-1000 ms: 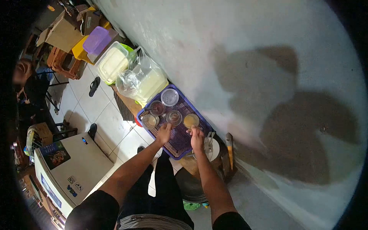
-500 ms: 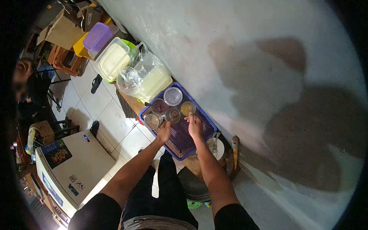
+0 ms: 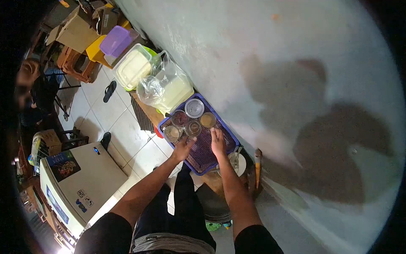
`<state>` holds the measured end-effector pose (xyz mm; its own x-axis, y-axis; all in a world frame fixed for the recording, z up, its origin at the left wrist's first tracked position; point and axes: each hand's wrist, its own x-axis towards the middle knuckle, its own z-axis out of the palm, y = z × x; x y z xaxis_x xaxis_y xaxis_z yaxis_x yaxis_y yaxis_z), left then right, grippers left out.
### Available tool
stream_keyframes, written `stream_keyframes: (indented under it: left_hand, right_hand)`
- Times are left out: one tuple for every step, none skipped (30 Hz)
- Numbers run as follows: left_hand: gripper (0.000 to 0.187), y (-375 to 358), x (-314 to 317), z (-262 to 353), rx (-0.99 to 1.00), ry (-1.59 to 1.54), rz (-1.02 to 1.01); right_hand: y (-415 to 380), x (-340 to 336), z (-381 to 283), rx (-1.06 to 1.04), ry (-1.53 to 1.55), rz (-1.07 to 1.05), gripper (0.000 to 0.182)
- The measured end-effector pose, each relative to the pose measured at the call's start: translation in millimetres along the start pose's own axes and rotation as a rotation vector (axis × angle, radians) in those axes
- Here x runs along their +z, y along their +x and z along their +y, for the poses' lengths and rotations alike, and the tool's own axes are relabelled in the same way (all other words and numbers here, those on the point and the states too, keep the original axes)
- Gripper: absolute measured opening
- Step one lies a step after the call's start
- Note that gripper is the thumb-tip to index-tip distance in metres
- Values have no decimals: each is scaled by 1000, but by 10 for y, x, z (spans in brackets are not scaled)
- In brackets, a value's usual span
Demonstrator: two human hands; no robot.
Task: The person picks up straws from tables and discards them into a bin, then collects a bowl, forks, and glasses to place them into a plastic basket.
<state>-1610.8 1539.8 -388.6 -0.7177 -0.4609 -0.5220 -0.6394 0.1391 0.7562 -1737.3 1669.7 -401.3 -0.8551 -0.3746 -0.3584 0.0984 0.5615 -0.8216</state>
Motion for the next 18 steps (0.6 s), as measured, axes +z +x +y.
stream_keyframes:
  left_hand:
    - [59, -68, -78, 100, -82, -1, -22]
    - [59, -118, -149, 149, -73, 2, -22]
    - [62, -195, -247, 200, -81, -16, -60]
    - [64, -277, -332, 246, -94, -33, -101]
    - [64, -365, -415, 274, -97, -28, -109]
    - [60, -528, -600, 475, -13, -36, -156]
    - [55, -687, -757, 628, 69, -44, -206]
    - [55, -800, -875, 703, 63, -39, -223]
    - [51, -913, -982, 751, 99, -100, -233]
    - [46, -965, -1076, 764, 144, -162, -239]
    - [40, -1033, -1161, 728, 190, -166, -225]
    - [40, -1115, -1264, 729, 199, -163, -240]
    - [40, -1197, -1387, 765, 203, -181, -227]
    - [39, -1276, -1498, 780, 209, -196, -216]
    - [38, -1344, -1596, 783, 224, -219, -224]
    - [38, -1410, -1699, 798, 244, -208, -242]
    - [38, -1491, -1814, 818, 228, -188, -270]
    - [38, -1560, -1933, 849, 215, -167, -296]
  right_hand:
    - [-89, -36, -9, -3, 2, 6, 52]
    - [-171, -79, -22, -9, 1, 6, 52]
    - [-242, -116, -94, -15, 0, 5, 53]
    - [-326, -145, -160, -15, 2, 10, 53]
    - [-458, -174, -203, -21, 55, -36, 51]
    - [-632, -199, -281, -19, 108, -81, 49]
    - [-807, -209, -383, 2, 110, -77, 49]
    - [-945, -213, -520, -56, 203, -107, 45]
    - [-1097, -227, -654, -115, 294, -136, 40]
    - [-1220, -236, -817, -111, 293, -124, 40]
    - [-1357, -241, -995, -144, 342, -108, 36]
    - [-1486, -233, -1146, -179, 392, -89, 32]
    - [-1587, -221, -1260, -188, 398, -72, 32]
    - [-1676, -184, -1313, -192, 401, -48, 32]
    - [-1737, -137, -1376, -231, 430, -17, 29]
    - [-1807, -95, -1444, -269, 459, 12, 27]
    - [-1882, -56, -1516, -285, 440, 42, 27]
    - [-1961, -24, -1622, -296, 447, 68, 27]
